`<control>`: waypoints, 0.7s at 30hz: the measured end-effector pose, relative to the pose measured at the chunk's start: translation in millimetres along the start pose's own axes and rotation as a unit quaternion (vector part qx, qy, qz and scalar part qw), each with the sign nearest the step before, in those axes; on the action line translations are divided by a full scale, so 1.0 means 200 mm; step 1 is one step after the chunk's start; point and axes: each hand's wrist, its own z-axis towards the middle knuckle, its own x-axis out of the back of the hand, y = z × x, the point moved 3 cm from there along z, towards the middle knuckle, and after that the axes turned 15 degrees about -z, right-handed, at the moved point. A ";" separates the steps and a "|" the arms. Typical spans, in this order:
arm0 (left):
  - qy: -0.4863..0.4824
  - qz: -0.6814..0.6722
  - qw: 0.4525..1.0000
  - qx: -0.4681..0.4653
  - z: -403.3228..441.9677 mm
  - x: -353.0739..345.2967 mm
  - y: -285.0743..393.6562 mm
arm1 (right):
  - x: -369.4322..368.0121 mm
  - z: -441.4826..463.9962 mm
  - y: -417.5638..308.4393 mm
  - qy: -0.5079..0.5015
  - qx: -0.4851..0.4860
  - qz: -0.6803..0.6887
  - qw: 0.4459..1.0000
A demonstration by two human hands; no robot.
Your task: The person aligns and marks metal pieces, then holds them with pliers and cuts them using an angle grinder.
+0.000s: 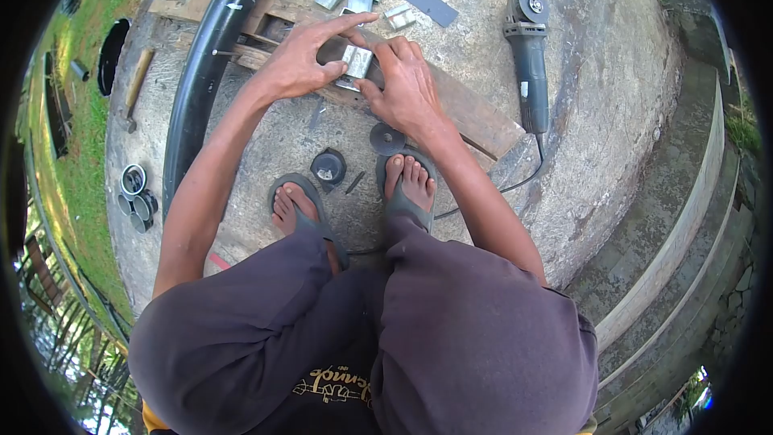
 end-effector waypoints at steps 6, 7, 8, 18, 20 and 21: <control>-0.008 -0.005 1.000 0.027 0.00 0.00 0.00 | -0.01 -0.04 0.01 0.018 -0.016 0.008 1.000; -0.003 -0.004 1.000 0.022 -0.01 0.00 -0.01 | -0.02 -0.04 0.02 0.021 -0.012 0.011 1.000; 0.001 -0.003 1.000 0.018 -0.01 0.00 -0.01 | -0.03 -0.03 0.03 0.024 -0.008 0.015 1.000; 0.016 -0.013 0.999 0.030 -0.03 0.00 0.02 | -0.06 -0.02 0.06 0.030 -0.001 0.046 0.998; 0.035 -0.014 0.999 0.028 -0.05 -0.01 0.02 | -0.05 -0.02 0.06 0.033 0.007 0.043 0.998; 0.036 -0.032 0.998 0.045 -0.06 -0.02 0.02 | -0.05 -0.02 0.06 0.035 0.013 0.042 0.998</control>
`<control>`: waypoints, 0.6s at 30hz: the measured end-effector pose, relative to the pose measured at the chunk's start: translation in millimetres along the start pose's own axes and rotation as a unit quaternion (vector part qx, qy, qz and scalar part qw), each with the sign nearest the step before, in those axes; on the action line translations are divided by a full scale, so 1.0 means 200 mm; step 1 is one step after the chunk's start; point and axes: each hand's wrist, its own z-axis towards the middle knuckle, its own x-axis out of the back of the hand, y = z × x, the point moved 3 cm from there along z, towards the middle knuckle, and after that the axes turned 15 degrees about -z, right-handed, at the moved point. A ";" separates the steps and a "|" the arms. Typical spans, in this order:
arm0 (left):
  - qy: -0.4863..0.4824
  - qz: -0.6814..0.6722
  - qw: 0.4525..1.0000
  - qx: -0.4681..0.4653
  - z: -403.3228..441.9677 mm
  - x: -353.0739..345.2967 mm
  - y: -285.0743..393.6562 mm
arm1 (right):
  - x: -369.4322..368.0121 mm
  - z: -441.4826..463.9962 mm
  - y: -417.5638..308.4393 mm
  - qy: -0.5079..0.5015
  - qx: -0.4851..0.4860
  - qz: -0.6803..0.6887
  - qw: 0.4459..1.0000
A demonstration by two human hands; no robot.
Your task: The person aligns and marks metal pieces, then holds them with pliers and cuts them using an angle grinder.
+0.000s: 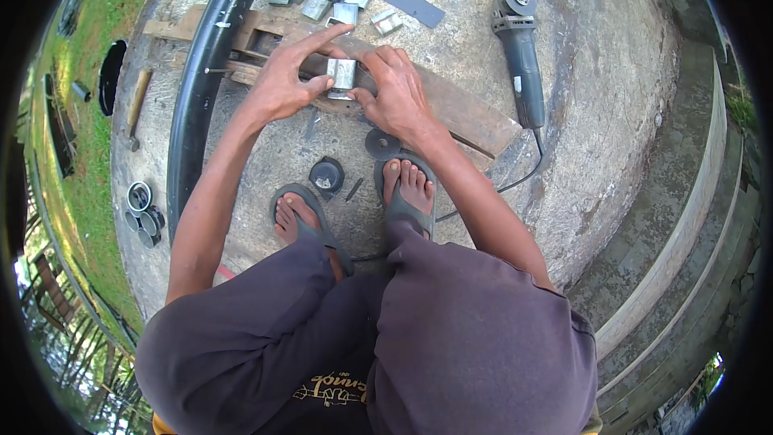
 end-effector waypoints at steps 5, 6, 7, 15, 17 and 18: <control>0.034 -0.043 0.998 0.016 -0.04 -0.02 0.01 | 0.02 -0.04 -0.03 0.023 0.001 0.006 1.000; 0.040 -0.045 0.998 0.017 -0.05 -0.02 0.01 | 0.02 -0.06 -0.03 0.028 -0.002 0.005 1.000; 0.049 -0.037 0.998 0.002 -0.06 -0.02 0.01 | 0.02 -0.07 -0.02 0.034 -0.001 0.012 0.999; 0.041 -0.055 0.998 0.014 -0.05 -0.01 0.01 | 0.01 -0.08 0.02 0.040 0.003 0.042 0.998; 0.037 -0.062 0.997 0.018 -0.03 0.00 0.01 | 0.01 -0.08 0.02 0.022 -0.005 0.058 0.998; 0.034 -0.066 0.997 0.020 -0.03 0.00 0.01 | 0.01 -0.08 0.02 0.012 -0.009 0.065 0.998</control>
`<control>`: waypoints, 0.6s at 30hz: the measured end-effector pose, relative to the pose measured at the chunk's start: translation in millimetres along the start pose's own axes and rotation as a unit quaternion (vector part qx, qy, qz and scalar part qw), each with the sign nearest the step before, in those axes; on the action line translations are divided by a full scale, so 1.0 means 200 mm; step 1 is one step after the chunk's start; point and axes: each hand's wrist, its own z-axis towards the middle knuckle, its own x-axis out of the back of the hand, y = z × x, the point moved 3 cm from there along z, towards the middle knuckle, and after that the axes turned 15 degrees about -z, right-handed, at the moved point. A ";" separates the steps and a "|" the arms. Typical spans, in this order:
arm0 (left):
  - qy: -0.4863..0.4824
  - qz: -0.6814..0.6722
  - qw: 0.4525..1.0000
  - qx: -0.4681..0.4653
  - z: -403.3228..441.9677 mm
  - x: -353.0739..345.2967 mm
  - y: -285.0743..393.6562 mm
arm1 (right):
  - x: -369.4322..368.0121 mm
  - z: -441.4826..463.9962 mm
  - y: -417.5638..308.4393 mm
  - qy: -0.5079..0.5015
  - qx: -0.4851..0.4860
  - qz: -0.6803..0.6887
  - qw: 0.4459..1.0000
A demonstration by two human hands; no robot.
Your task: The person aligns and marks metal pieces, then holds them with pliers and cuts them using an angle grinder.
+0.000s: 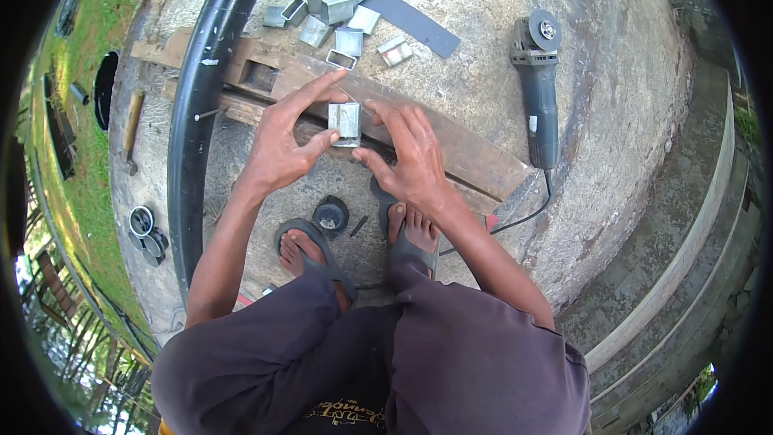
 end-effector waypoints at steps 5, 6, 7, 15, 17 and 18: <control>0.007 0.011 1.000 -0.014 0.00 0.01 -0.01 | 0.02 0.04 -0.02 -0.031 0.001 0.004 1.000; 0.008 0.002 1.000 -0.003 0.00 0.01 -0.02 | 0.02 0.05 -0.02 -0.038 0.003 0.003 0.999; 0.009 -0.008 1.000 0.009 0.00 0.02 -0.02 | 0.02 0.06 -0.02 -0.045 0.005 0.003 0.999; 0.008 -0.037 0.999 0.021 0.01 0.05 -0.06 | 0.00 0.08 0.01 -0.064 -0.028 0.022 0.997; 0.007 -0.051 0.998 0.027 0.02 0.06 -0.07 | 0.00 0.08 0.01 -0.069 -0.034 0.028 0.997; 0.009 -0.053 0.998 0.022 0.02 0.06 -0.08 | 0.00 0.08 0.02 -0.071 -0.035 0.030 0.996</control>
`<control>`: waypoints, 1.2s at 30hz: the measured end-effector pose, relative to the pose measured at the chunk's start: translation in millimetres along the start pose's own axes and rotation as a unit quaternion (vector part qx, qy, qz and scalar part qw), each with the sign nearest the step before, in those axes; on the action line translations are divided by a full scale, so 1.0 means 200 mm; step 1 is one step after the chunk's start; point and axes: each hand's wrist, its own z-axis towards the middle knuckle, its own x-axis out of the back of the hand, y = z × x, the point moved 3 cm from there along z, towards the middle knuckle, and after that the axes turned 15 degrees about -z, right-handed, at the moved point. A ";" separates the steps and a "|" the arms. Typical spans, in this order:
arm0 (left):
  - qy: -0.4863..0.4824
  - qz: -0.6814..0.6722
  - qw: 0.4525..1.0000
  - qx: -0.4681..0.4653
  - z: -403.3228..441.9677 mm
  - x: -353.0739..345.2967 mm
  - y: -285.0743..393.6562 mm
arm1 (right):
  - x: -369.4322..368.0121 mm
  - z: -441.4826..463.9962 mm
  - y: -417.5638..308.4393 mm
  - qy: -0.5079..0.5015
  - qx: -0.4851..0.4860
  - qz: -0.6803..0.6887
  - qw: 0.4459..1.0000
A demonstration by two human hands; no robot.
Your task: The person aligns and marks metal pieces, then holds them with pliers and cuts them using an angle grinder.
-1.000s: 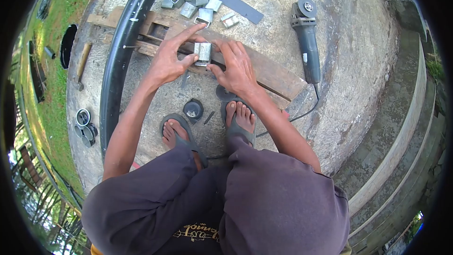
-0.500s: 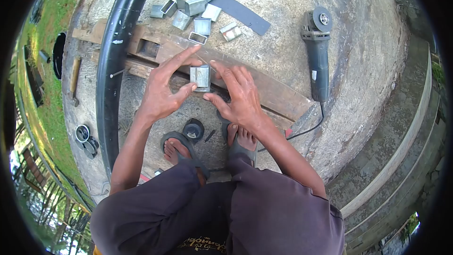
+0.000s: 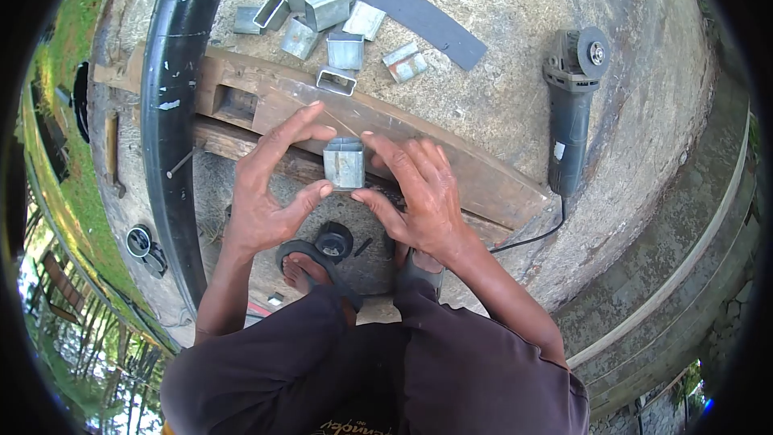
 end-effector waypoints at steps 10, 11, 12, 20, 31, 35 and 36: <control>0.005 -0.003 1.000 0.008 0.01 0.01 -0.02 | 0.04 0.04 -0.01 -0.022 0.021 -0.025 0.999; 0.004 -0.003 1.000 0.014 0.01 0.00 -0.02 | 0.03 0.04 -0.01 -0.021 0.024 -0.026 0.999; 0.005 -0.002 1.000 0.013 0.01 0.00 -0.02 | 0.03 0.05 0.00 -0.019 0.028 -0.028 0.999; 0.024 -0.006 0.999 0.022 -0.02 -0.01 -0.02 | 0.04 0.06 -0.01 -0.039 0.014 -0.006 0.999; 0.098 -0.086 0.991 0.013 -0.08 -0.05 -0.08 | 0.04 0.08 0.00 -0.046 0.047 -0.013 0.998; 0.109 -0.091 0.990 0.019 -0.09 -0.05 -0.09 | 0.04 0.09 0.00 -0.060 0.053 -0.019 0.997; 0.106 -0.091 0.990 0.024 -0.08 -0.05 -0.09 | 0.04 0.09 0.01 -0.062 0.058 -0.017 0.996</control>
